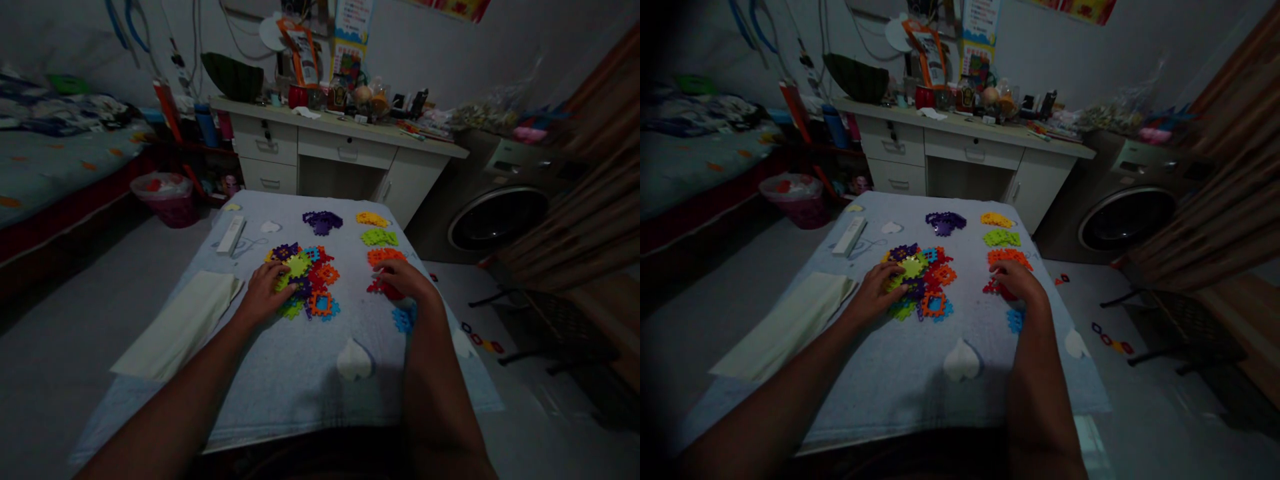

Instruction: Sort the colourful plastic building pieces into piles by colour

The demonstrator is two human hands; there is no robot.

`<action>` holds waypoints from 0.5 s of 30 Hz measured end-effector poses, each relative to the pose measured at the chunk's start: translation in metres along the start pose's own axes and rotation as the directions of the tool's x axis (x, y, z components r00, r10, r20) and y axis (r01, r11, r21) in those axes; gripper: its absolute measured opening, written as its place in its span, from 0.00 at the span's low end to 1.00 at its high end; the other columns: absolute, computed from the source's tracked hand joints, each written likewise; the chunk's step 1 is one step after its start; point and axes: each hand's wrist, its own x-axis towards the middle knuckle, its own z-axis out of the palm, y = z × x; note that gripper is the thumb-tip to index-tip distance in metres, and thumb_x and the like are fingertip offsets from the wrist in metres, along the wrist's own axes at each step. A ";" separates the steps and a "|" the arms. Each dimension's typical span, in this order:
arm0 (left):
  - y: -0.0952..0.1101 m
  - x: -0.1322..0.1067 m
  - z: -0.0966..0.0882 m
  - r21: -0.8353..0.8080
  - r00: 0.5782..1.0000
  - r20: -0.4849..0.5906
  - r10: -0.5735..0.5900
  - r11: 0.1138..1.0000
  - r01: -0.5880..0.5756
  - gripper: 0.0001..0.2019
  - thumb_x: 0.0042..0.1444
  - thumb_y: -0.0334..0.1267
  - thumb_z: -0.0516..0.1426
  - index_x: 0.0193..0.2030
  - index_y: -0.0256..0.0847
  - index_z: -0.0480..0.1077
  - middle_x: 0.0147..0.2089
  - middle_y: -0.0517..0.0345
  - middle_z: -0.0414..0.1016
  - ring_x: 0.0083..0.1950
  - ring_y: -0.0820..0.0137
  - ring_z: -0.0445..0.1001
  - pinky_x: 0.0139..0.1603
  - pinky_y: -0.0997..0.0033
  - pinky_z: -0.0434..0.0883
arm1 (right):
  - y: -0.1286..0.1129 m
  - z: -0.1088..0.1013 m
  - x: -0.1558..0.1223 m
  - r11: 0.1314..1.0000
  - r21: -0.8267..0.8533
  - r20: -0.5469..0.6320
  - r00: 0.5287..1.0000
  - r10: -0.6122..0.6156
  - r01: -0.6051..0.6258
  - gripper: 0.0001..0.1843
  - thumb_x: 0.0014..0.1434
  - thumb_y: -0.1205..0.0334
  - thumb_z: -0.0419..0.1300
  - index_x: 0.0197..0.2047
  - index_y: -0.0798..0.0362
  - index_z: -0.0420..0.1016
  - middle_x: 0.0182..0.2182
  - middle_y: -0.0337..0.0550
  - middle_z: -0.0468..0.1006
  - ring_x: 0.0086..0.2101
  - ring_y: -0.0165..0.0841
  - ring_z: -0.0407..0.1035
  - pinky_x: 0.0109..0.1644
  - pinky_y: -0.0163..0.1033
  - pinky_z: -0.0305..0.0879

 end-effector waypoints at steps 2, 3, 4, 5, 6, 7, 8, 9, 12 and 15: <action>0.000 0.000 0.000 0.002 1.000 -0.005 0.002 1.000 -0.002 0.19 0.57 0.50 0.57 0.51 0.43 0.71 0.58 0.49 0.68 0.62 0.53 0.66 0.63 0.48 0.63 | 0.003 -0.003 -0.004 0.995 -0.030 0.021 0.995 0.095 -0.095 0.12 0.51 0.71 0.60 0.40 0.52 0.75 0.28 0.36 0.74 0.28 0.29 0.67 0.33 0.34 0.60; 0.000 0.000 0.000 0.001 1.000 -0.004 0.003 1.000 -0.003 0.19 0.57 0.50 0.57 0.51 0.43 0.71 0.58 0.49 0.68 0.62 0.54 0.66 0.63 0.48 0.63 | 0.004 -0.004 -0.006 0.991 -0.041 0.026 0.992 0.126 -0.125 0.12 0.51 0.70 0.61 0.41 0.52 0.74 0.27 0.35 0.73 0.26 0.28 0.66 0.31 0.33 0.59; 0.000 0.000 0.000 -0.002 1.000 -0.001 0.004 1.000 -0.004 0.19 0.57 0.50 0.57 0.51 0.43 0.71 0.58 0.48 0.68 0.62 0.54 0.66 0.63 0.48 0.63 | 0.004 -0.004 -0.007 0.989 -0.053 0.028 0.989 0.143 -0.142 0.11 0.51 0.71 0.61 0.40 0.53 0.72 0.27 0.34 0.72 0.26 0.28 0.65 0.30 0.32 0.58; 0.000 0.001 0.000 -0.004 1.000 0.001 0.005 1.000 -0.005 0.19 0.57 0.51 0.57 0.51 0.43 0.70 0.58 0.48 0.68 0.62 0.54 0.66 0.64 0.49 0.63 | 0.005 -0.004 -0.007 0.987 -0.067 0.026 0.988 0.151 -0.149 0.10 0.51 0.71 0.61 0.38 0.53 0.72 0.27 0.34 0.71 0.26 0.27 0.64 0.30 0.32 0.58; 0.000 0.001 0.001 -0.007 1.000 0.001 0.004 1.000 -0.004 0.20 0.57 0.51 0.56 0.52 0.43 0.70 0.58 0.47 0.67 0.62 0.53 0.66 0.64 0.48 0.63 | 0.004 -0.004 -0.007 0.985 -0.084 0.020 0.988 0.154 -0.152 0.09 0.51 0.72 0.62 0.37 0.53 0.72 0.28 0.35 0.72 0.27 0.27 0.65 0.30 0.32 0.58; 0.000 0.001 0.001 -0.010 1.000 0.000 0.004 1.000 -0.004 0.20 0.57 0.52 0.56 0.52 0.42 0.70 0.59 0.47 0.67 0.62 0.53 0.65 0.64 0.48 0.62 | 0.004 -0.003 -0.006 0.983 -0.107 0.010 0.988 0.154 -0.152 0.09 0.50 0.72 0.62 0.36 0.54 0.72 0.29 0.36 0.73 0.28 0.27 0.65 0.31 0.32 0.58; 0.000 0.001 0.001 -0.013 1.000 -0.003 0.004 1.000 -0.004 0.21 0.57 0.52 0.56 0.52 0.42 0.70 0.59 0.47 0.67 0.62 0.53 0.65 0.64 0.48 0.62 | 0.003 -0.003 -0.005 0.980 -0.134 -0.002 0.988 0.151 -0.150 0.08 0.50 0.73 0.62 0.36 0.54 0.72 0.30 0.37 0.74 0.29 0.28 0.67 0.32 0.32 0.58; -0.001 0.001 0.002 -0.016 1.000 -0.007 0.003 1.000 -0.004 0.21 0.57 0.53 0.56 0.52 0.42 0.70 0.59 0.47 0.67 0.62 0.53 0.65 0.64 0.48 0.62 | 0.002 -0.002 -0.004 0.975 -0.164 -0.012 0.989 0.149 -0.149 0.09 0.50 0.73 0.62 0.36 0.54 0.73 0.31 0.39 0.75 0.31 0.29 0.68 0.33 0.33 0.59; -0.003 0.001 0.003 -0.021 1.000 -0.020 0.005 1.000 -0.006 0.21 0.56 0.53 0.57 0.51 0.43 0.70 0.59 0.47 0.67 0.62 0.53 0.66 0.64 0.48 0.62 | 0.001 0.001 0.000 0.958 -0.248 -0.013 0.990 0.143 -0.142 0.10 0.51 0.75 0.61 0.38 0.55 0.76 0.36 0.43 0.77 0.35 0.31 0.70 0.37 0.34 0.61; -0.003 0.001 0.004 -0.023 1.000 -0.028 0.014 1.000 -0.014 0.20 0.56 0.52 0.56 0.51 0.43 0.70 0.58 0.47 0.68 0.61 0.54 0.66 0.64 0.47 0.63 | 0.002 0.005 0.002 0.948 -0.296 -0.027 0.993 0.113 -0.116 0.14 0.52 0.74 0.62 0.42 0.55 0.77 0.41 0.46 0.77 0.39 0.33 0.70 0.42 0.35 0.62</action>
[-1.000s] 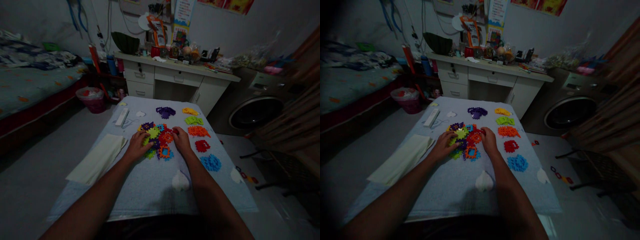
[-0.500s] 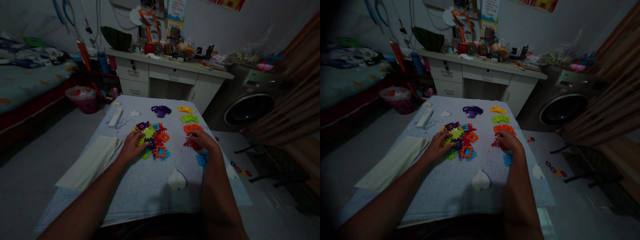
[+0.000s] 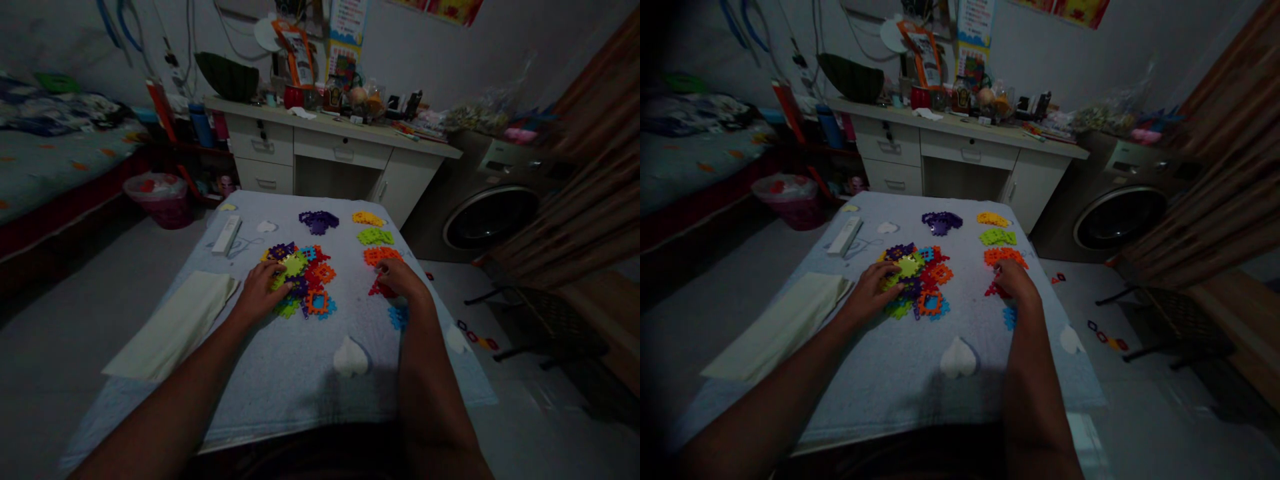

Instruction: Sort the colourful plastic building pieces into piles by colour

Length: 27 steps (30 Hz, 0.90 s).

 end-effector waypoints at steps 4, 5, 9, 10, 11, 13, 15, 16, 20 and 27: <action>0.002 0.000 -0.001 0.003 1.000 0.008 -0.008 1.000 0.008 0.20 0.56 0.52 0.57 0.51 0.43 0.71 0.58 0.47 0.68 0.61 0.53 0.66 0.63 0.47 0.63 | -0.003 0.006 0.000 0.999 -0.042 -0.008 1.000 -0.014 0.014 0.17 0.49 0.69 0.68 0.44 0.54 0.76 0.43 0.47 0.76 0.42 0.34 0.69 0.44 0.35 0.62; 0.002 0.000 -0.001 0.003 1.000 0.009 -0.011 1.000 0.011 0.20 0.56 0.52 0.57 0.51 0.43 0.71 0.58 0.47 0.68 0.61 0.53 0.66 0.63 0.47 0.63 | -0.005 0.008 -0.001 0.998 -0.055 0.011 1.000 -0.011 0.012 0.18 0.48 0.68 0.68 0.44 0.54 0.76 0.43 0.46 0.76 0.41 0.34 0.69 0.43 0.35 0.62; 0.004 0.000 -0.003 0.001 1.000 0.014 -0.013 1.000 0.013 0.20 0.56 0.52 0.56 0.51 0.43 0.71 0.58 0.47 0.68 0.62 0.53 0.66 0.64 0.47 0.63 | -0.012 0.015 0.000 0.990 -0.127 0.107 0.993 -0.040 0.053 0.18 0.48 0.70 0.68 0.44 0.54 0.75 0.41 0.45 0.75 0.39 0.33 0.67 0.40 0.34 0.59; 0.005 0.000 -0.003 0.003 1.000 0.019 -0.013 1.000 0.013 0.20 0.56 0.52 0.57 0.51 0.43 0.71 0.58 0.47 0.68 0.62 0.53 0.66 0.64 0.48 0.63 | -0.012 0.016 0.001 0.987 -0.148 0.122 0.992 -0.045 0.063 0.19 0.47 0.72 0.67 0.44 0.54 0.75 0.41 0.45 0.75 0.39 0.33 0.67 0.40 0.35 0.58; 0.005 0.000 -0.003 0.006 1.000 0.024 -0.013 1.000 0.013 0.20 0.56 0.51 0.57 0.51 0.43 0.71 0.58 0.47 0.68 0.62 0.53 0.66 0.64 0.48 0.63 | -0.013 0.017 0.001 0.984 -0.167 0.132 0.990 -0.046 0.068 0.20 0.47 0.74 0.67 0.45 0.53 0.75 0.41 0.45 0.75 0.39 0.33 0.67 0.41 0.35 0.58; 0.006 0.001 -0.004 0.014 1.000 0.026 -0.011 1.000 0.011 0.20 0.56 0.50 0.57 0.51 0.43 0.71 0.58 0.48 0.69 0.61 0.54 0.67 0.63 0.48 0.64 | -0.014 0.018 0.002 0.978 -0.197 0.138 0.989 -0.047 0.074 0.22 0.46 0.76 0.66 0.45 0.53 0.75 0.41 0.45 0.75 0.40 0.34 0.66 0.42 0.36 0.57; 0.007 0.001 -0.004 0.020 1.000 0.025 -0.013 1.000 0.012 0.20 0.56 0.50 0.57 0.51 0.43 0.71 0.58 0.49 0.69 0.61 0.53 0.67 0.64 0.48 0.64 | -0.018 0.020 0.001 0.974 -0.208 0.112 0.991 -0.067 0.089 0.23 0.46 0.76 0.66 0.46 0.52 0.75 0.42 0.45 0.74 0.43 0.37 0.66 0.44 0.38 0.57; 0.007 0.000 -0.004 0.022 1.000 0.026 -0.018 1.000 0.017 0.20 0.56 0.50 0.57 0.51 0.43 0.71 0.58 0.48 0.68 0.62 0.53 0.66 0.64 0.48 0.63 | -0.023 0.022 0.000 0.973 -0.202 0.085 0.992 -0.098 0.113 0.22 0.47 0.76 0.65 0.46 0.52 0.75 0.42 0.46 0.74 0.44 0.38 0.65 0.46 0.39 0.57; 0.010 -0.001 -0.006 0.024 0.999 0.035 -0.032 0.999 0.031 0.20 0.56 0.50 0.57 0.52 0.44 0.70 0.59 0.48 0.68 0.62 0.53 0.66 0.64 0.48 0.63 | -0.054 0.039 -0.005 0.936 -0.120 -0.046 0.940 -0.338 0.330 0.15 0.56 0.65 0.63 0.48 0.52 0.74 0.47 0.50 0.72 0.48 0.42 0.63 0.52 0.44 0.56; 0.011 0.000 -0.005 0.023 1.000 0.006 -0.021 1.000 0.021 0.18 0.55 0.48 0.58 0.50 0.44 0.71 0.57 0.48 0.68 0.60 0.53 0.68 0.63 0.48 0.64 | -0.092 0.076 -0.002 0.886 -0.055 -0.096 0.881 -0.463 0.460 0.12 0.59 0.60 0.63 0.46 0.53 0.73 0.46 0.48 0.72 0.47 0.40 0.63 0.51 0.43 0.57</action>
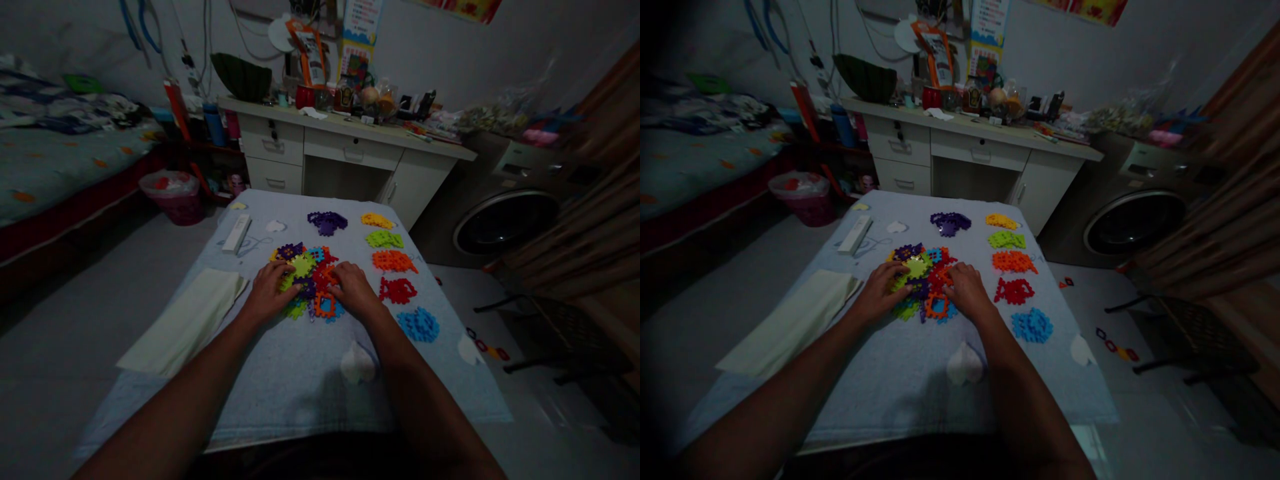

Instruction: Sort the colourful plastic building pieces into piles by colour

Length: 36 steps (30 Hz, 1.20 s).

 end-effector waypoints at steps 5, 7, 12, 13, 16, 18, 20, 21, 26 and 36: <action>-0.001 0.000 0.000 0.012 1.000 0.019 0.004 1.000 -0.004 0.19 0.56 0.48 0.58 0.52 0.43 0.70 0.58 0.47 0.68 0.61 0.52 0.67 0.63 0.47 0.64 | 0.011 0.006 0.004 0.997 0.069 -0.004 1.000 -0.022 0.022 0.07 0.58 0.65 0.63 0.42 0.54 0.75 0.42 0.46 0.74 0.43 0.36 0.64 0.49 0.40 0.57; -0.001 0.000 0.000 0.016 1.000 0.025 -0.001 1.000 0.001 0.19 0.56 0.48 0.58 0.52 0.43 0.70 0.58 0.47 0.68 0.61 0.53 0.67 0.62 0.47 0.64 | 0.014 0.006 0.004 0.996 0.089 -0.013 0.999 -0.032 0.033 0.07 0.59 0.66 0.62 0.42 0.54 0.75 0.42 0.45 0.74 0.43 0.35 0.64 0.50 0.40 0.57; -0.001 0.000 0.001 0.014 1.000 0.014 -0.008 1.000 0.008 0.18 0.56 0.48 0.58 0.51 0.45 0.70 0.58 0.50 0.68 0.61 0.54 0.67 0.63 0.48 0.64 | 0.018 0.007 0.003 0.995 0.091 -0.053 0.998 -0.036 0.041 0.10 0.59 0.67 0.62 0.45 0.54 0.75 0.43 0.45 0.74 0.44 0.36 0.64 0.50 0.40 0.57; -0.001 0.000 0.001 0.009 1.000 0.011 -0.007 1.000 0.007 0.18 0.55 0.48 0.58 0.51 0.46 0.70 0.58 0.50 0.68 0.61 0.54 0.67 0.63 0.48 0.63 | 0.018 0.007 0.004 0.995 0.087 -0.057 0.998 -0.038 0.043 0.09 0.59 0.66 0.61 0.44 0.54 0.75 0.42 0.45 0.74 0.44 0.36 0.64 0.50 0.40 0.57; -0.002 -0.001 0.001 -0.001 1.000 0.012 -0.008 1.000 0.008 0.17 0.55 0.47 0.59 0.51 0.46 0.70 0.59 0.49 0.68 0.62 0.54 0.66 0.63 0.47 0.63 | 0.018 0.008 0.006 0.998 0.047 -0.058 0.998 -0.034 0.037 0.05 0.61 0.64 0.61 0.40 0.54 0.76 0.39 0.45 0.74 0.41 0.35 0.64 0.48 0.39 0.57; -0.002 -0.001 0.001 -0.004 1.000 0.011 -0.014 1.000 0.014 0.18 0.55 0.47 0.59 0.51 0.46 0.70 0.59 0.49 0.68 0.62 0.53 0.66 0.63 0.47 0.63 | 0.018 0.007 0.007 0.999 0.010 -0.052 0.998 -0.032 0.033 0.04 0.62 0.64 0.60 0.38 0.54 0.76 0.38 0.45 0.74 0.41 0.36 0.64 0.47 0.39 0.57; -0.002 -0.001 0.001 -0.003 1.000 0.012 -0.017 1.000 0.017 0.18 0.55 0.47 0.59 0.51 0.46 0.70 0.59 0.49 0.68 0.61 0.53 0.67 0.63 0.46 0.63 | 0.017 0.007 0.008 0.999 -0.012 -0.043 0.998 -0.044 0.043 0.04 0.62 0.64 0.60 0.38 0.54 0.76 0.38 0.46 0.75 0.41 0.36 0.64 0.48 0.40 0.57; -0.002 -0.001 0.001 -0.002 1.000 0.015 -0.016 1.000 0.016 0.18 0.55 0.47 0.59 0.51 0.46 0.70 0.59 0.49 0.68 0.61 0.53 0.67 0.63 0.46 0.63 | 0.017 0.007 0.008 0.998 -0.015 -0.043 0.998 -0.053 0.053 0.05 0.63 0.64 0.59 0.38 0.53 0.76 0.38 0.46 0.75 0.41 0.36 0.64 0.49 0.40 0.57; -0.003 0.000 0.001 0.000 1.000 0.024 -0.012 1.000 0.012 0.18 0.55 0.48 0.58 0.51 0.45 0.70 0.58 0.49 0.68 0.61 0.53 0.67 0.63 0.47 0.64 | 0.020 0.002 0.006 0.998 0.054 -0.206 0.978 -0.018 0.030 0.09 0.65 0.65 0.55 0.41 0.53 0.77 0.39 0.48 0.75 0.43 0.38 0.66 0.51 0.41 0.59; -0.006 0.000 0.003 -0.011 1.000 0.013 -0.001 1.000 0.001 0.19 0.55 0.49 0.58 0.51 0.45 0.71 0.58 0.48 0.69 0.61 0.53 0.67 0.63 0.46 0.63 | 0.071 -0.021 0.003 0.879 0.296 -0.449 0.757 0.474 -0.375 0.17 0.62 0.64 0.50 0.50 0.56 0.74 0.44 0.51 0.79 0.43 0.39 0.70 0.52 0.42 0.63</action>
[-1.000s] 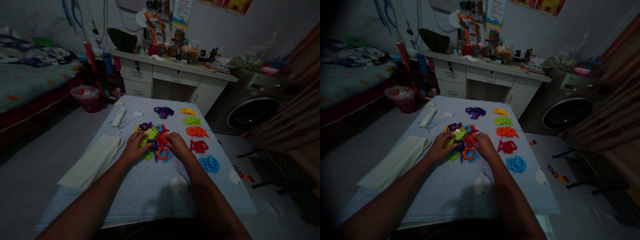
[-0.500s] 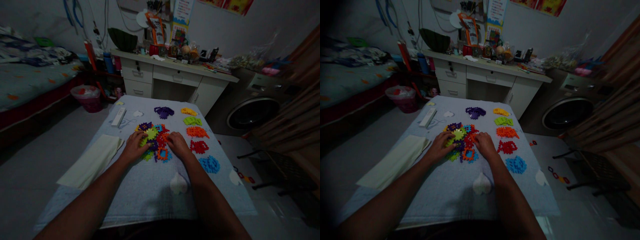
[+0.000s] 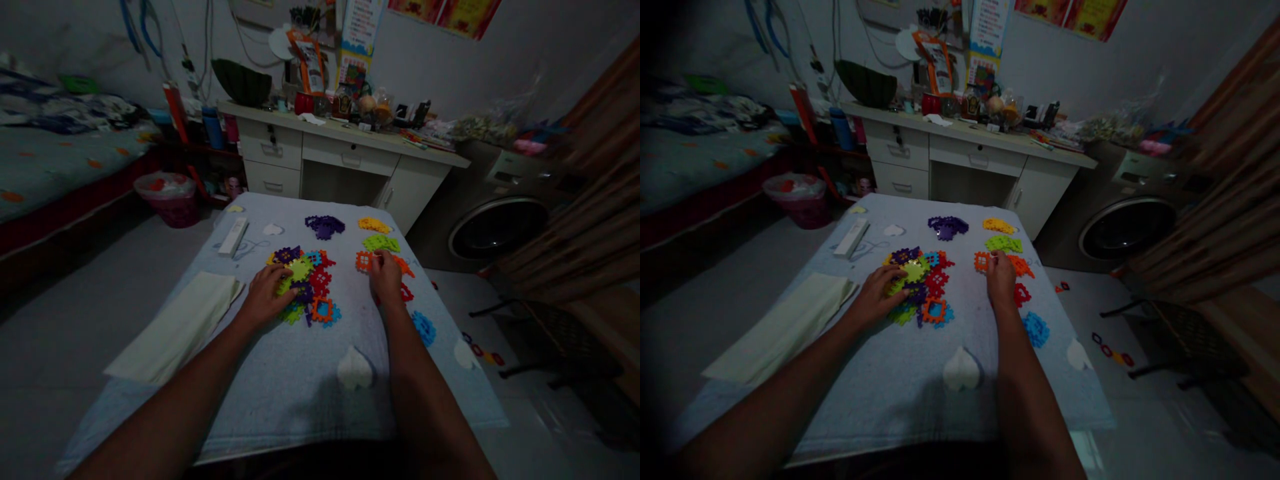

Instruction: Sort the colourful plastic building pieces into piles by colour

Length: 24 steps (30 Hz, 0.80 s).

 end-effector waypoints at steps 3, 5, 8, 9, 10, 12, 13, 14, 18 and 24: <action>0.001 0.000 -0.001 0.004 1.000 0.000 -0.003 1.000 0.003 0.19 0.55 0.50 0.58 0.51 0.44 0.71 0.59 0.48 0.68 0.62 0.52 0.66 0.64 0.46 0.63 | 0.011 -0.001 0.005 0.997 -0.050 -0.039 0.998 0.056 -0.057 0.16 0.61 0.64 0.50 0.48 0.55 0.74 0.40 0.48 0.79 0.40 0.37 0.71 0.49 0.39 0.63; 0.001 -0.001 -0.001 0.008 1.000 0.001 -0.007 1.000 0.007 0.20 0.56 0.51 0.57 0.51 0.44 0.71 0.59 0.48 0.68 0.62 0.52 0.66 0.64 0.46 0.62 | 0.016 -0.002 0.007 0.993 -0.090 -0.032 0.997 0.072 -0.074 0.15 0.60 0.64 0.50 0.46 0.54 0.75 0.39 0.48 0.79 0.39 0.37 0.70 0.48 0.39 0.63; 0.002 -0.001 -0.002 0.007 1.000 -0.003 -0.002 1.000 0.002 0.20 0.55 0.50 0.57 0.51 0.44 0.71 0.59 0.48 0.68 0.62 0.52 0.66 0.64 0.47 0.63 | 0.018 -0.004 0.009 0.985 -0.150 -0.024 0.997 0.079 -0.082 0.15 0.60 0.65 0.50 0.45 0.56 0.75 0.41 0.51 0.78 0.42 0.39 0.69 0.51 0.41 0.62; 0.002 -0.001 -0.002 0.007 1.000 -0.004 0.000 1.000 0.000 0.20 0.55 0.50 0.57 0.51 0.44 0.71 0.59 0.48 0.68 0.61 0.52 0.67 0.63 0.47 0.63 | 0.019 -0.005 0.009 0.983 -0.164 -0.033 0.997 0.074 -0.079 0.16 0.61 0.65 0.50 0.46 0.57 0.75 0.43 0.53 0.77 0.44 0.40 0.68 0.53 0.42 0.61; 0.002 -0.001 -0.002 0.008 1.000 -0.005 0.001 1.000 -0.001 0.20 0.55 0.51 0.57 0.51 0.44 0.71 0.59 0.48 0.68 0.61 0.52 0.67 0.63 0.47 0.63 | 0.018 -0.006 0.009 0.982 -0.175 -0.044 0.997 0.065 -0.072 0.16 0.61 0.65 0.50 0.47 0.58 0.75 0.45 0.54 0.76 0.46 0.40 0.67 0.55 0.43 0.60; 0.002 -0.001 -0.002 0.011 1.000 -0.006 -0.001 1.000 0.001 0.20 0.56 0.50 0.58 0.51 0.43 0.71 0.59 0.48 0.68 0.61 0.52 0.67 0.63 0.47 0.64 | 0.017 -0.008 0.009 0.981 -0.191 -0.044 0.998 0.033 -0.041 0.17 0.61 0.66 0.51 0.50 0.59 0.75 0.48 0.56 0.74 0.50 0.41 0.65 0.58 0.44 0.57; 0.002 -0.001 -0.002 0.012 1.000 -0.005 -0.003 1.000 0.003 0.20 0.56 0.50 0.58 0.51 0.43 0.71 0.59 0.48 0.68 0.61 0.52 0.67 0.63 0.47 0.64 | 0.017 -0.008 0.008 0.980 -0.200 -0.029 0.999 0.014 -0.019 0.17 0.61 0.66 0.51 0.50 0.59 0.75 0.48 0.57 0.74 0.51 0.42 0.65 0.60 0.45 0.56; 0.002 -0.001 -0.001 0.013 1.000 -0.004 -0.004 1.000 0.004 0.19 0.56 0.49 0.58 0.51 0.43 0.71 0.59 0.48 0.68 0.61 0.52 0.67 0.63 0.47 0.64 | 0.015 -0.009 0.008 0.978 -0.208 -0.006 1.000 -0.004 0.002 0.17 0.61 0.66 0.51 0.50 0.58 0.75 0.48 0.57 0.74 0.51 0.43 0.64 0.60 0.46 0.55; 0.002 -0.001 -0.001 0.014 1.000 0.006 -0.004 1.000 0.004 0.18 0.56 0.49 0.58 0.51 0.44 0.71 0.58 0.49 0.68 0.62 0.53 0.67 0.63 0.47 0.63 | 0.005 -0.008 0.003 0.973 -0.209 0.089 0.993 -0.077 0.095 0.15 0.61 0.67 0.52 0.47 0.57 0.76 0.48 0.56 0.74 0.52 0.45 0.63 0.61 0.48 0.53; 0.006 -0.001 -0.002 0.026 1.000 0.013 -0.015 1.000 0.015 0.18 0.56 0.47 0.58 0.52 0.45 0.70 0.59 0.49 0.67 0.62 0.53 0.66 0.63 0.47 0.63 | -0.030 0.004 -0.019 0.940 0.120 0.405 0.849 -0.340 0.319 0.04 0.58 0.63 0.61 0.35 0.54 0.74 0.37 0.46 0.74 0.42 0.37 0.66 0.51 0.42 0.59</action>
